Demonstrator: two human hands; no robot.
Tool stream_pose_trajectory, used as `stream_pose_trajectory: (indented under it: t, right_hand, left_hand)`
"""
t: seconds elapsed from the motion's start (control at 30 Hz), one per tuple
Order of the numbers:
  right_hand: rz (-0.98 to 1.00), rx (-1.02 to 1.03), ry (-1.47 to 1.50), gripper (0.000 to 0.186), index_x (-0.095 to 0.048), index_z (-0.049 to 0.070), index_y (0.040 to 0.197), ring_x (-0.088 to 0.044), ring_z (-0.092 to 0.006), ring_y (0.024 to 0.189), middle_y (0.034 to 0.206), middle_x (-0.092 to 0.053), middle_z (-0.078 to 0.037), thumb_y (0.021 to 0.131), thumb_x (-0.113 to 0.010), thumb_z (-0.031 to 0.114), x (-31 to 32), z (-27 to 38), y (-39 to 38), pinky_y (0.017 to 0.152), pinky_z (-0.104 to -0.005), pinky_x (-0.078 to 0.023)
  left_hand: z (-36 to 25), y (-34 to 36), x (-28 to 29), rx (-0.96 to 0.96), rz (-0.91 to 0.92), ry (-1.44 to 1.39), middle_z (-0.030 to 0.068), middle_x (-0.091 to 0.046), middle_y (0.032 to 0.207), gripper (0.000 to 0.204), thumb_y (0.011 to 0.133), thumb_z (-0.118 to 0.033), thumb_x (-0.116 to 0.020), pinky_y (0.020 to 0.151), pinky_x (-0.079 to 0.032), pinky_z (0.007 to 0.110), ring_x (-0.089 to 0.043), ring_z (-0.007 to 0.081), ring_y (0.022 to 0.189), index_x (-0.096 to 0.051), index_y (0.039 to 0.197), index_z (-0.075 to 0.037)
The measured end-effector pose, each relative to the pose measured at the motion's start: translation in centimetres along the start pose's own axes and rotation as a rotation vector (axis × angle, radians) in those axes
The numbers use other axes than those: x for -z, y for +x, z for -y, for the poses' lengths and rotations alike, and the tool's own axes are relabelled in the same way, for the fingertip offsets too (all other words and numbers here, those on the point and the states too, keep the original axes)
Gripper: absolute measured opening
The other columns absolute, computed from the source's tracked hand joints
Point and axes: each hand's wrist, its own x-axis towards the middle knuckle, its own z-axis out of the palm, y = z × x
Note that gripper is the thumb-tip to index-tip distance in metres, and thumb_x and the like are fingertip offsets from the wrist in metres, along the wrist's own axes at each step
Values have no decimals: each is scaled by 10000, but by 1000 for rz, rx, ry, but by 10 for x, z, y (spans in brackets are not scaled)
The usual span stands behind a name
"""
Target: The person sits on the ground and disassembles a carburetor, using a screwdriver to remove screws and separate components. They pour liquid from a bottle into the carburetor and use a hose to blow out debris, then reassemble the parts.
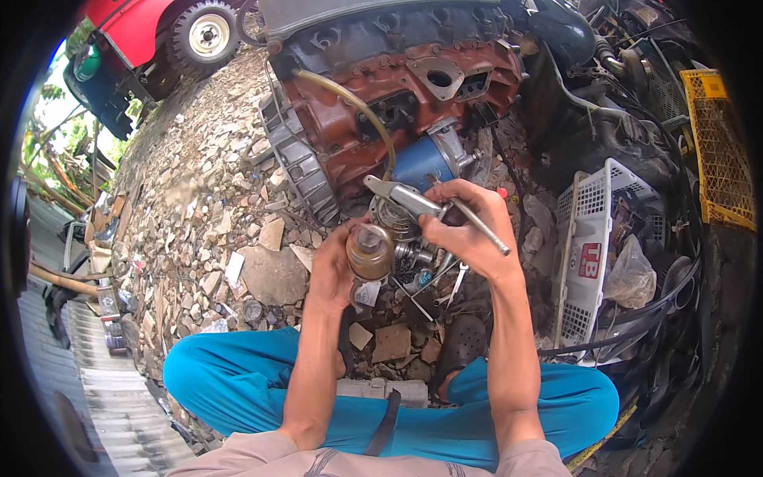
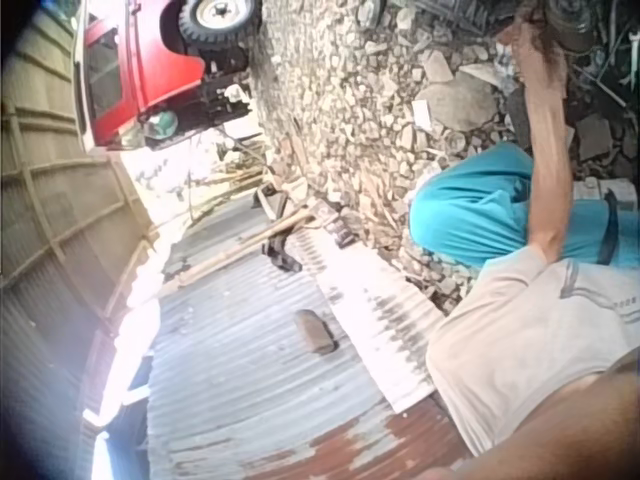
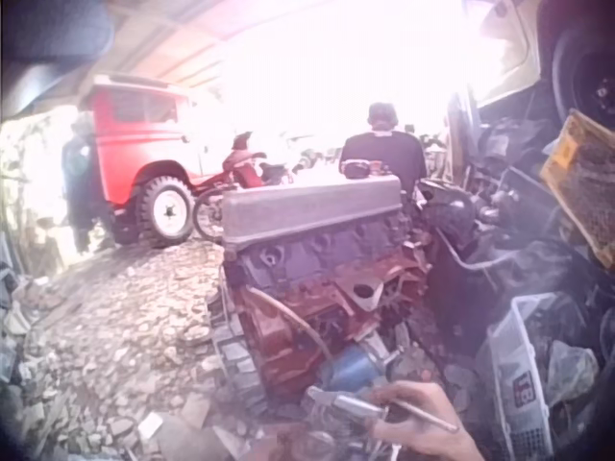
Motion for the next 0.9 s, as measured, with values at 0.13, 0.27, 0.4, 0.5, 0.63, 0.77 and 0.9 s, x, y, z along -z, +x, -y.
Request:
stream_pose_trajectory:
  t: [0.13,0.27,0.4,0.5,0.63,0.77,0.9]
  right_hand:
    - [-39,321,-356,291,-678,5,922,-679,-318,749,828,-676,-168,658,-769,90,-21,-3,1,702,-365,-528]
    - [122,355,-457,297,-680,-12,915,-708,-271,775,862,-707,-147,640,-772,54,-24,-7,0,701,-331,-541]
    - [197,252,-437,292,-685,-25,897,-712,-278,771,854,-709,-144,636,-779,64,-18,-2,7,694,-331,-541]
    - [237,292,-398,292,-682,-24,896,-713,-273,769,861,-713,-136,636,-781,66,-18,-2,8,694,-328,-541]
    - [276,332,-396,308,-679,-22,912,-708,-281,762,855,-710,-150,642,-785,79,-25,-3,6,690,-339,-540]
    - [269,361,-343,305,-679,-13,967,-694,-239,775,866,-711,-133,690,-774,71,-25,-11,3,720,-315,-528]
    - [209,118,-94,308,-672,3,1097,-660,-158,747,909,-708,-72,831,-758,132,-19,-6,0,678,-302,-520]
  left_hand:
    - [3,10,-7,208,-196,-48,123,-680,1112,480,950,-439,-598,864,-558,393,-678,249,981,-611,1143,0]
    - [7,5,-3,273,-138,6,115,-687,1095,635,890,-590,-633,843,-567,483,-688,253,968,-610,1206,-40]
    - [7,-1,-20,345,-97,-150,171,-669,1119,709,878,-606,-641,855,-575,537,-688,300,985,-556,1286,-33]
    - [10,1,-12,373,-56,-178,177,-687,1045,717,879,-619,-630,777,-605,496,-705,323,880,-566,1251,-10]
    - [8,2,4,433,-45,-81,161,-707,963,682,870,-629,-630,698,-597,496,-699,329,767,-620,1181,-22]
    - [4,-1,-7,409,-108,10,150,-702,935,631,886,-584,-647,580,-616,399,-703,273,666,-611,1140,-7]
    - [-7,-4,-22,360,-159,-18,147,-704,913,607,886,-576,-637,584,-608,396,-698,271,657,-627,1140,-25]
